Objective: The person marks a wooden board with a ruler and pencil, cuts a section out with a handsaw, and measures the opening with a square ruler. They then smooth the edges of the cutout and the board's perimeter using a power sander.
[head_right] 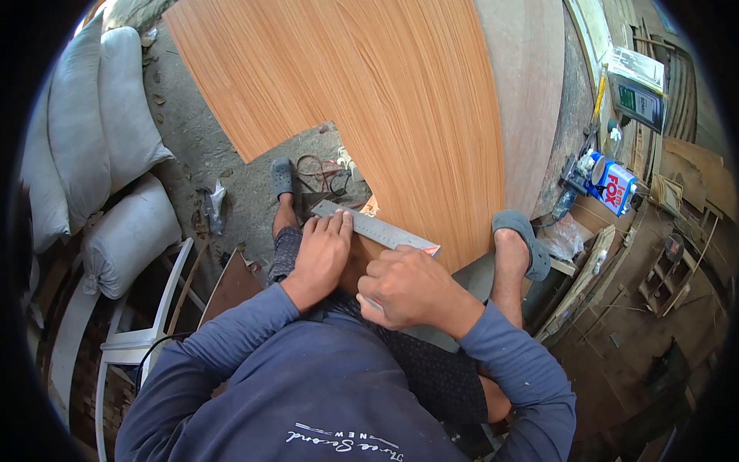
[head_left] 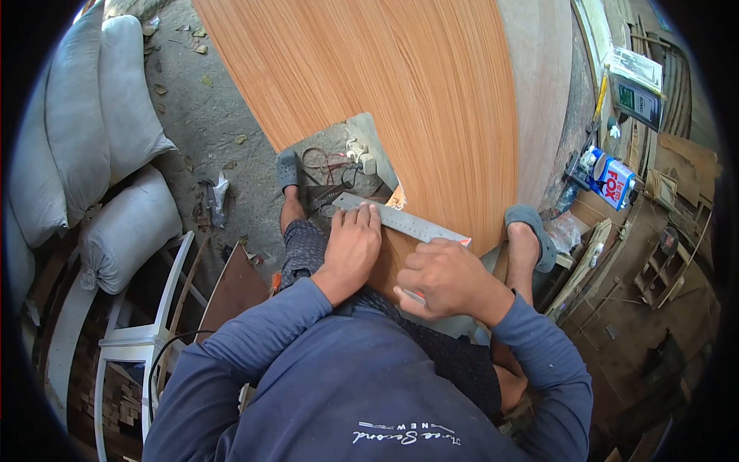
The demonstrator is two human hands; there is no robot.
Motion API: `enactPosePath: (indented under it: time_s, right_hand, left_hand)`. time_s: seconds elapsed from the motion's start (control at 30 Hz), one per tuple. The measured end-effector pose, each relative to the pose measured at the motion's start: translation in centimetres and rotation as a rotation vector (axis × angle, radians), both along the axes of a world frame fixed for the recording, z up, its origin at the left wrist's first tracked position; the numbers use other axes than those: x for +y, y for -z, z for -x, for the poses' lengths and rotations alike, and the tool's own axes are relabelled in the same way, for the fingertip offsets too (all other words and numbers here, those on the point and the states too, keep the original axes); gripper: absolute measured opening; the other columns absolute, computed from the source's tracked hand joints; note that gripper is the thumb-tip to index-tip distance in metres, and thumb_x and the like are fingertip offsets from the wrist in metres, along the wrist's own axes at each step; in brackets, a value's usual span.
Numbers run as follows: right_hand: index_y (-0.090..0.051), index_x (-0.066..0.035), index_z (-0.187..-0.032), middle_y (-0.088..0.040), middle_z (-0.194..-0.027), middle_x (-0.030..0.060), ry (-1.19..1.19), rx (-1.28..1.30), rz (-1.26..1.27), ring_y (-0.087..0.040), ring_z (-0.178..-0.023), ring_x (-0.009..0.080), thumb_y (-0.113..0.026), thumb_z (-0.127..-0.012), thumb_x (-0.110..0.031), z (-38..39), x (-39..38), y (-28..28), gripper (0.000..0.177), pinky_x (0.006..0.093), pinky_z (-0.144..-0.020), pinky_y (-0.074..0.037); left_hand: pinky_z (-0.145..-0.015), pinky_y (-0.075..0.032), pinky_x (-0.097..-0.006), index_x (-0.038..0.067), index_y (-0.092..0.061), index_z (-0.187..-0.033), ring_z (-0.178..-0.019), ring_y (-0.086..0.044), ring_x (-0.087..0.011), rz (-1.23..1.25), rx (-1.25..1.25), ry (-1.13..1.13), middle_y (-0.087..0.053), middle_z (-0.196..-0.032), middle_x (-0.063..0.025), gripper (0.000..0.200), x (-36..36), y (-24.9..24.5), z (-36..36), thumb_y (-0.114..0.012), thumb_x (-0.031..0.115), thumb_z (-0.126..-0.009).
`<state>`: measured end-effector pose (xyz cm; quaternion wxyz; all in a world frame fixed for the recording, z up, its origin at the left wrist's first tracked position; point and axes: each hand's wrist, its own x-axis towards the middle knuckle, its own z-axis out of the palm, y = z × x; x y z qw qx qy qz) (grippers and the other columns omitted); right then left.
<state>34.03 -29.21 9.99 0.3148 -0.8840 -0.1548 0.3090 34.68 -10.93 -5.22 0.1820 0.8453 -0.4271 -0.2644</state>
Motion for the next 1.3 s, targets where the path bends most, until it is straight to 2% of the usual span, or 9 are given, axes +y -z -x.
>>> enactPosePath:
  time_s: [0.23, 0.33, 0.53, 0.83, 0.93, 1.03, 1.13, 1.2, 1.3]
  right_hand:
    - [-0.065, -0.008, -0.067, -0.062, -0.064, 0.0102, 0.022, -0.080, -0.097, -0.065, -0.063, 0.0288, -0.075, -0.078, -0.025, -1.1, -2.1, 3.7, 0.022, 0.0427, -0.061, -0.053]
    - [-0.066, -0.008, -0.067, -0.063, -0.065, 0.0110, 0.030, -0.065, -0.071, -0.066, -0.063, 0.0296, -0.074, -0.078, -0.025, -1.5, -1.6, 3.7, 0.022, 0.0437, -0.062, -0.054]
    - [-0.069, -0.006, -0.070, -0.067, -0.068, 0.0114, 0.043, -0.030, 0.082, -0.069, -0.069, 0.0300, -0.074, -0.080, -0.028, -0.6, 2.2, 1.4, 0.024, 0.0462, -0.068, -0.055]
    - [-0.070, -0.007, -0.074, -0.068, -0.073, 0.0115, 0.098, -0.020, 0.178, -0.070, -0.073, 0.0297, -0.074, -0.082, -0.027, -1.1, 3.7, 3.2, 0.023, 0.0448, -0.070, -0.054]
    - [-0.068, -0.006, -0.075, -0.068, -0.074, 0.0115, 0.243, -0.097, 0.148, -0.069, -0.074, 0.0301, -0.075, -0.084, -0.025, -1.0, 5.2, 2.1, 0.022, 0.0456, -0.069, -0.053]
    - [-0.065, -0.003, -0.078, -0.065, -0.074, 0.0146, 0.445, -0.123, 0.091, -0.067, -0.072, 0.0327, -0.075, -0.089, -0.020, -2.4, 5.0, -0.8, 0.023, 0.0451, -0.066, -0.051]
    - [-0.065, 0.001, -0.083, -0.064, -0.075, 0.0178, 0.772, 0.116, 0.045, -0.064, -0.069, 0.0342, -0.073, -0.095, -0.020, -3.8, 2.9, -2.9, 0.025, 0.0417, -0.064, -0.048]
    - [-0.065, 0.002, -0.086, -0.062, -0.074, 0.0185, 0.794, 0.154, 0.135, -0.061, -0.065, 0.0329, -0.070, -0.098, -0.020, -5.0, 2.6, -4.9, 0.026, 0.0400, -0.061, -0.046]
    - [-0.065, 0.002, -0.089, -0.060, -0.073, 0.0182, 0.822, 0.159, 0.183, -0.058, -0.062, 0.0299, -0.068, -0.102, -0.020, -5.1, 2.8, -5.7, 0.026, 0.0389, -0.059, -0.045]
  left_hand:
    - [-0.090, -0.052, -0.0463, -0.010, -0.063, -0.132, -0.112, -0.069, -0.0333, -0.144, 0.527, -0.005, -0.070, -0.117, -0.0246, 0.070, -1.8, 0.6, -3.4, -0.082, 0.022, -0.072]
    - [-0.089, -0.052, -0.0482, -0.009, -0.063, -0.132, -0.111, -0.070, -0.0325, -0.215, 0.573, 0.053, -0.072, -0.116, -0.0219, 0.075, -2.0, 1.0, -4.1, -0.084, 0.026, -0.069]
    - [-0.095, -0.052, -0.0510, -0.007, -0.059, -0.138, -0.120, -0.065, -0.0356, 0.003, 0.137, -0.058, -0.066, -0.134, -0.0195, 0.076, -0.5, 1.3, -1.0, -0.083, 0.028, -0.075]
    - [-0.097, -0.050, -0.0586, -0.004, -0.053, -0.148, -0.122, -0.063, -0.0379, -0.085, 0.433, 0.025, -0.057, -0.150, -0.0195, 0.076, -0.9, 3.0, -4.4, -0.077, 0.026, -0.083]
    - [-0.098, -0.051, -0.0531, -0.003, -0.052, -0.148, -0.123, -0.063, -0.0376, 0.023, 0.480, -0.288, -0.056, -0.151, -0.0208, 0.067, 1.1, -0.6, -8.5, -0.074, 0.023, -0.090]
    - [-0.098, -0.054, -0.0450, -0.003, -0.061, -0.119, -0.113, -0.066, -0.0384, 0.384, 0.459, -1.050, -0.065, -0.121, -0.0224, 0.037, 3.3, -0.6, -7.6, -0.071, 0.023, -0.094]
    - [-0.098, -0.053, -0.0445, -0.001, -0.066, -0.120, -0.110, -0.069, -0.0343, 0.212, 0.690, -0.809, -0.068, -0.122, -0.0219, 0.038, 3.4, 4.4, -4.1, -0.074, 0.026, -0.095]
    - [-0.095, -0.054, -0.0427, -0.001, -0.070, -0.122, -0.109, -0.070, -0.0306, 0.272, 1.180, -0.686, -0.071, -0.126, -0.0217, 0.042, 0.2, 4.5, -3.7, -0.077, 0.030, -0.095]
    - [-0.083, -0.055, -0.0357, 0.000, -0.073, -0.111, -0.093, -0.069, -0.0206, 0.315, 1.342, -0.444, -0.075, -0.109, -0.0118, 0.035, -3.6, 6.9, -3.7, -0.080, 0.030, -0.095]
